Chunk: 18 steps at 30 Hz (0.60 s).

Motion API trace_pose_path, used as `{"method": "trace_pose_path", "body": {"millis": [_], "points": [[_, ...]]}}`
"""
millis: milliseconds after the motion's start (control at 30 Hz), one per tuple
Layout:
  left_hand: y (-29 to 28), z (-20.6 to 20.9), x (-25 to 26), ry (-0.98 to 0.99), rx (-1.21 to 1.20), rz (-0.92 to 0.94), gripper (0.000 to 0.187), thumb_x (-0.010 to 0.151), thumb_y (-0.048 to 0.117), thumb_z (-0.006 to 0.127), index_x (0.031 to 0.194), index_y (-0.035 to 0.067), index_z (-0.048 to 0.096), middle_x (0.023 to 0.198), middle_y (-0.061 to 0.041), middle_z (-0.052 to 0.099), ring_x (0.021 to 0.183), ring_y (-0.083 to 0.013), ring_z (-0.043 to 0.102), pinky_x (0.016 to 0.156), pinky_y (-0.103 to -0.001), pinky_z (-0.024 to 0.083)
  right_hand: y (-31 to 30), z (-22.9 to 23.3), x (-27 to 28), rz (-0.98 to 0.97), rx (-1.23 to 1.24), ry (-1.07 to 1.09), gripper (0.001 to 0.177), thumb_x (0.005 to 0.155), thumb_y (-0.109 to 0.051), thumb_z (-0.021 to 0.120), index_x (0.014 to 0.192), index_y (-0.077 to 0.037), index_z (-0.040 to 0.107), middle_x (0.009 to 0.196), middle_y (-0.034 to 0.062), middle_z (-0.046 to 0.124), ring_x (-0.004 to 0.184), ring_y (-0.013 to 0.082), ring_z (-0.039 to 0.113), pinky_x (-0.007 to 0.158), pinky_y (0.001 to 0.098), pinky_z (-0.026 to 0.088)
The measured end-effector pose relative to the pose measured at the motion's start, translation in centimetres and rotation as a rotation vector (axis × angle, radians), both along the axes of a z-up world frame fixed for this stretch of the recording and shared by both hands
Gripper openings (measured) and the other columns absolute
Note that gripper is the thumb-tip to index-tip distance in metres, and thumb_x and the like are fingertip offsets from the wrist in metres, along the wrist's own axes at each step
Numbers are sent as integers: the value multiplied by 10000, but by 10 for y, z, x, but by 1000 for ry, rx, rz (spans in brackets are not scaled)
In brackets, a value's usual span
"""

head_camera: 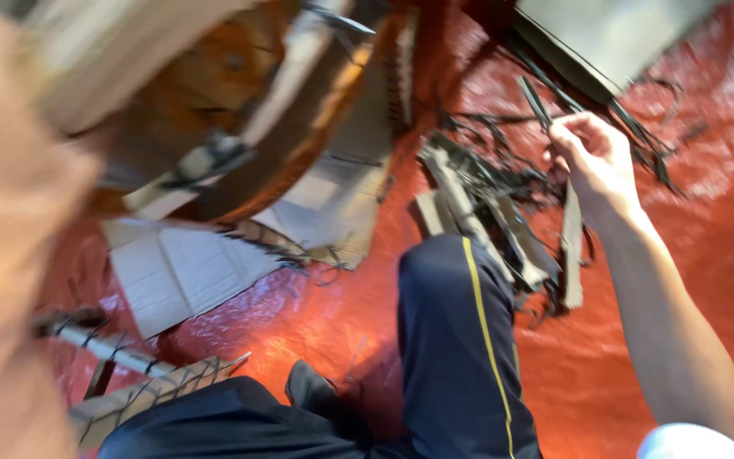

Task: The recorder is wrapping the legs and frame of a wooden chair with cardboard and wire ties.

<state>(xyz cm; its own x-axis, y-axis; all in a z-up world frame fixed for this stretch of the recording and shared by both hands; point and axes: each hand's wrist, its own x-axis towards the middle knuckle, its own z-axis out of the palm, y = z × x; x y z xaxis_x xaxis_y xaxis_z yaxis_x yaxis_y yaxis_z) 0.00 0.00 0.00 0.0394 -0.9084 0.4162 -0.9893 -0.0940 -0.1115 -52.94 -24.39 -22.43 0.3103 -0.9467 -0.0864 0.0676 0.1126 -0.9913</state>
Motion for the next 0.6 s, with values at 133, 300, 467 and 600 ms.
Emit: {"method": "trace_pose_path", "body": {"millis": [133,300,467,600], "points": [[-35,68,-99,-190,59,240,506,729,166,922,1149,12,683,912,-283,733,814,-465,716,710,-535,574,27,35,65,81,108,-135,100,1034,-176,634,1055,-79,648,877,-2,656,726,81,658,557,231,520],[-33,65,-93,-146,15,189,489,726,139,905,1128,6,662,916,-270,740,819,-465,720,715,-549,570,68,110,163,344,165,-155,108,1033,-184,621,1013,-79,638,774,40,647,578,88,585,455,239,460],[-36,61,-89,-67,26,176,553,770,233,924,1195,23,640,890,-288,730,828,-466,721,727,-562,564,95,155,214,418,151,-243,81,1041,-136,594,1005,-67,615,761,66,675,514,95,563,437,241,454],[-38,54,-83,-114,-38,132,406,772,93,816,1119,-10,632,879,-272,733,810,-443,727,704,-529,572,109,170,234,414,155,-284,106,1061,-140,576,1003,-56,604,755,77,685,497,96,557,417,236,423]]}}
